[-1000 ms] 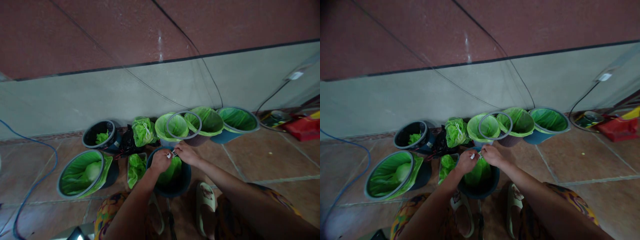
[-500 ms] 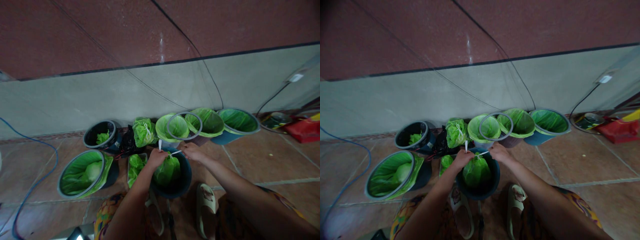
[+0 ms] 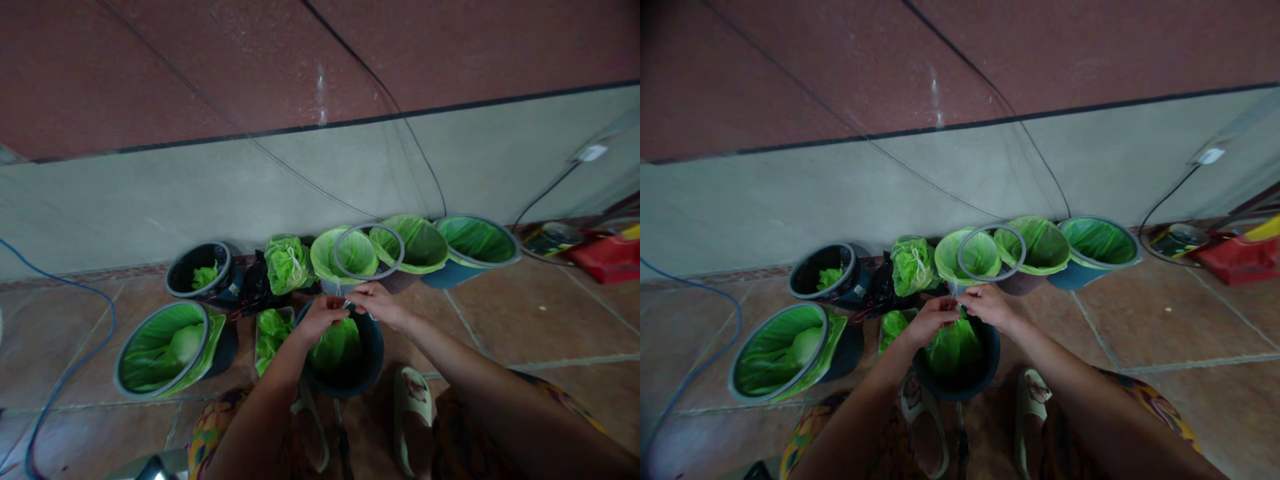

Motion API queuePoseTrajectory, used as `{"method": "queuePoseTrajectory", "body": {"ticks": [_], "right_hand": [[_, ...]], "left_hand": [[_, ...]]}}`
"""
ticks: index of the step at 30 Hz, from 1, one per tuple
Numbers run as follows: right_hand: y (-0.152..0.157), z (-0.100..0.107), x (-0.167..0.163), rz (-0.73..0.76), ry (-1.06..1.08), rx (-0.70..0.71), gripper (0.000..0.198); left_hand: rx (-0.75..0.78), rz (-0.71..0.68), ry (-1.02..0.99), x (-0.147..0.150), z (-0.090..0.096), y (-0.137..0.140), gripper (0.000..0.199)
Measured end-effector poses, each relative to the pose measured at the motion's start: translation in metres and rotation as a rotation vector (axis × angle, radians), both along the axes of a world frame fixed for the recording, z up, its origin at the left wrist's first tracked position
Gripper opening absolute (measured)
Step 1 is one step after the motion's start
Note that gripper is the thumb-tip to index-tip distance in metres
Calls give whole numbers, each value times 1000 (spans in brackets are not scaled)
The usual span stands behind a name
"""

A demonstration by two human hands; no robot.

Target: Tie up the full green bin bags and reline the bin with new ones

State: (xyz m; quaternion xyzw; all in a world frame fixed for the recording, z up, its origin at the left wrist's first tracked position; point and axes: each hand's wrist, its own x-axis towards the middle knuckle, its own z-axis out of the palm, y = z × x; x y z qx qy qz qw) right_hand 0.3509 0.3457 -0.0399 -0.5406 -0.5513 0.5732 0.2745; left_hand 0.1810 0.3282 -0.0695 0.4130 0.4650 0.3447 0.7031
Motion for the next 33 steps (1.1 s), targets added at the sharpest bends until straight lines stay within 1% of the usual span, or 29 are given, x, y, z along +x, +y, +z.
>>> {"method": "queuePoseTrajectory", "body": {"ticks": [1,3,4,7,9,10,13,14,17,21,23,25,27,29,33], "right_hand": [[0,0,0,11,12,-1,41],[0,1,-2,4,109,-23,43],[0,2,-3,-25,189,-56,43],[1,6,-5,-164,442,-219,41],[1,7,-5,-226,530,-305,40],[0,6,-5,-232,537,-324,37],[-3,-1,-6,-190,459,-328,20],[-3,-4,-6,-164,424,-317,17],[-4,-8,-4,-79,358,-270,23],[-2,-6,1,53,315,-199,25],[-1,-5,2,129,236,-171,24],[-3,-7,3,195,133,-168,22],[-5,-10,1,216,76,-175,20],[-8,-14,-2,194,90,-162,19],[-13,-19,-10,132,203,-115,22]], "left_hand": [[33,-34,34,0,-1,0,38],[96,-93,122,1,-3,0,32],[123,-116,164,1,-5,-1,32],[187,-141,241,3,-9,-1,34],[219,-146,259,4,-10,-2,35],[235,-155,259,4,-11,-2,35],[285,-214,219,4,-14,-2,39],[299,-237,199,4,-16,-2,40],[329,-259,165,4,-19,-3,42],[326,-227,172,3,-20,-4,39],[306,-216,154,3,-21,-5,39],[286,-195,130,4,-22,-4,38],[272,-152,136,4,-22,-2,35],[264,-82,182,5,-22,-1,30],[247,59,249,6,-17,0,25]]}}
